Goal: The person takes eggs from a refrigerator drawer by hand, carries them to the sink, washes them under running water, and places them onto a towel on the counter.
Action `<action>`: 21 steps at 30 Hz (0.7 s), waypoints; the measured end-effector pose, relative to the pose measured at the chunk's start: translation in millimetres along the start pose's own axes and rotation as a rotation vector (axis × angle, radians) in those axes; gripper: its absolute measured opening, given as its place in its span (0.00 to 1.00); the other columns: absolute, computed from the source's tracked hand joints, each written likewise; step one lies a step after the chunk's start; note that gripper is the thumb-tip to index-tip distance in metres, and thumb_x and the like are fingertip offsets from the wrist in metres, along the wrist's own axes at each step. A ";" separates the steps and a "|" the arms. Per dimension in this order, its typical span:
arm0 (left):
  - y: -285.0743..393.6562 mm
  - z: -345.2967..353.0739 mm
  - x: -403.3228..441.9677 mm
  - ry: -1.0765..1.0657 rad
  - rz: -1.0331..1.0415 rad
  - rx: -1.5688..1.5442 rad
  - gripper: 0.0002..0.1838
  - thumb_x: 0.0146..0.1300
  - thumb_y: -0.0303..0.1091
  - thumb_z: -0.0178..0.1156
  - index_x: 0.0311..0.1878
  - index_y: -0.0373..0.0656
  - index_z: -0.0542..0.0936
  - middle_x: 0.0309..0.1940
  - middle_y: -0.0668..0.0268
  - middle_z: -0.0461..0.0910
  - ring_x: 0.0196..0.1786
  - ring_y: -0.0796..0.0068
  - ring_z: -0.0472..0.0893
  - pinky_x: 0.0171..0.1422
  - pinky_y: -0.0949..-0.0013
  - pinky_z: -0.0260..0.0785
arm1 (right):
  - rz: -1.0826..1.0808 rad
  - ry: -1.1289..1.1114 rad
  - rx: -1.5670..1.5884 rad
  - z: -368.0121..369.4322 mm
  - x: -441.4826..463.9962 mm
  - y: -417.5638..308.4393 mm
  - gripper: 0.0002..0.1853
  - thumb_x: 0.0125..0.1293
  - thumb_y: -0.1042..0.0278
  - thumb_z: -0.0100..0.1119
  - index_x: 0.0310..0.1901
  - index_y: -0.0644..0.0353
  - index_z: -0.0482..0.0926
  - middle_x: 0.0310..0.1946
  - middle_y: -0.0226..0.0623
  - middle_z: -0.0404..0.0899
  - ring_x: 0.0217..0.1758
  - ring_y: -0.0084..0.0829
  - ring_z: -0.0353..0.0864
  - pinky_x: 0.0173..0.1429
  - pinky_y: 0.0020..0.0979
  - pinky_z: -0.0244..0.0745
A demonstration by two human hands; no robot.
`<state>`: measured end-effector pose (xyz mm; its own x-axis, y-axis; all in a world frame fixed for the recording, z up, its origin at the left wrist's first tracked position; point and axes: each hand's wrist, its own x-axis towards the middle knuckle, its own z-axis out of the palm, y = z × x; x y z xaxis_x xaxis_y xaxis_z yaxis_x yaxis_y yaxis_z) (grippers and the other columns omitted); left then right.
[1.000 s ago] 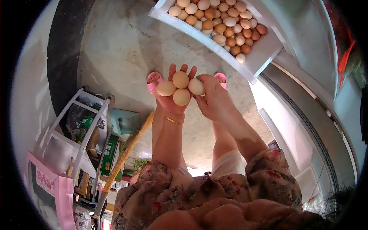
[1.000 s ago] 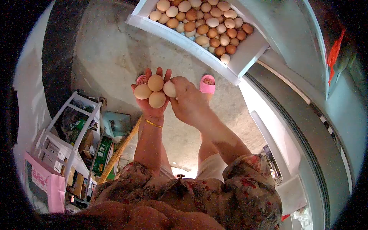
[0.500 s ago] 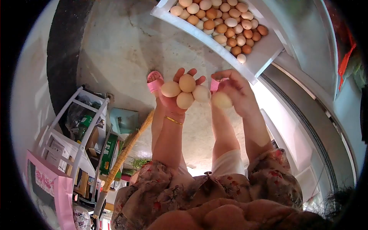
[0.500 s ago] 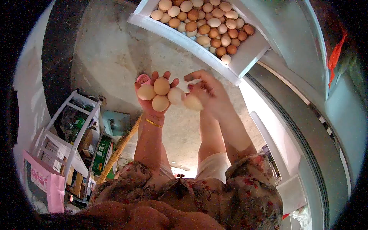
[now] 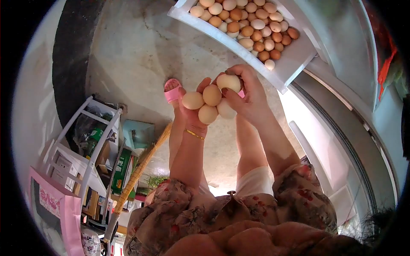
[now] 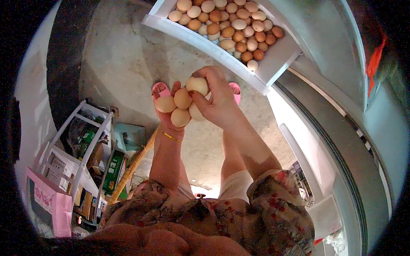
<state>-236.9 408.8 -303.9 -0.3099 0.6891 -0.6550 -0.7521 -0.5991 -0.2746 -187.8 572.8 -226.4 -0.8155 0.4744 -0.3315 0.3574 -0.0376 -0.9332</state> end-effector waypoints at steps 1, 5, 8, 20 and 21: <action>0.0 -0.2 0.6 -0.006 0.007 0.025 0.39 0.58 0.71 0.48 0.55 0.43 0.78 0.55 0.60 0.79 0.57 0.52 0.77 0.64 0.49 0.68 | -0.026 0.006 -0.042 0.9 0.2 1.8 0.21 0.53 0.77 0.60 0.51 0.61 0.72 0.46 0.44 0.71 0.49 0.41 0.74 0.50 0.35 0.72; -3.2 4.9 -1.4 0.023 0.003 0.095 0.40 0.58 0.72 0.47 0.55 0.42 0.78 0.55 0.58 0.78 0.57 0.52 0.76 0.63 0.49 0.68 | -0.019 0.023 -0.098 3.3 -0.4 4.0 0.20 0.56 0.77 0.60 0.51 0.61 0.73 0.47 0.46 0.69 0.48 0.40 0.73 0.47 0.33 0.73; -5.0 11.2 0.6 0.062 0.005 0.118 0.42 0.57 0.73 0.46 0.57 0.43 0.77 0.56 0.56 0.77 0.58 0.51 0.75 0.63 0.48 0.68 | 0.014 0.040 -0.080 4.5 -1.2 8.0 0.18 0.58 0.76 0.58 0.51 0.62 0.72 0.48 0.47 0.68 0.47 0.40 0.73 0.45 0.32 0.73; -17.4 35.6 3.1 -0.394 -0.138 -0.169 0.53 0.56 0.80 0.32 0.65 0.41 0.69 0.69 0.51 0.61 0.65 0.40 0.66 0.69 0.46 0.60 | 0.143 0.063 -0.102 4.8 3.3 11.5 0.16 0.63 0.70 0.54 0.52 0.65 0.70 0.48 0.51 0.71 0.51 0.47 0.72 0.51 0.39 0.72; -16.1 35.3 2.5 -0.319 -0.133 -0.137 0.52 0.57 0.80 0.32 0.65 0.41 0.69 0.69 0.51 0.61 0.66 0.41 0.65 0.70 0.46 0.60 | 0.146 0.064 -0.123 4.7 3.3 12.1 0.16 0.64 0.70 0.54 0.51 0.65 0.70 0.48 0.52 0.72 0.51 0.48 0.72 0.52 0.40 0.71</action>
<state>-246.1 434.5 -276.3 -0.3963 0.8443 -0.3607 -0.7202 -0.5295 -0.4483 -188.2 569.7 -239.4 -0.7216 0.5268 -0.4493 0.5262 -0.0046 -0.8504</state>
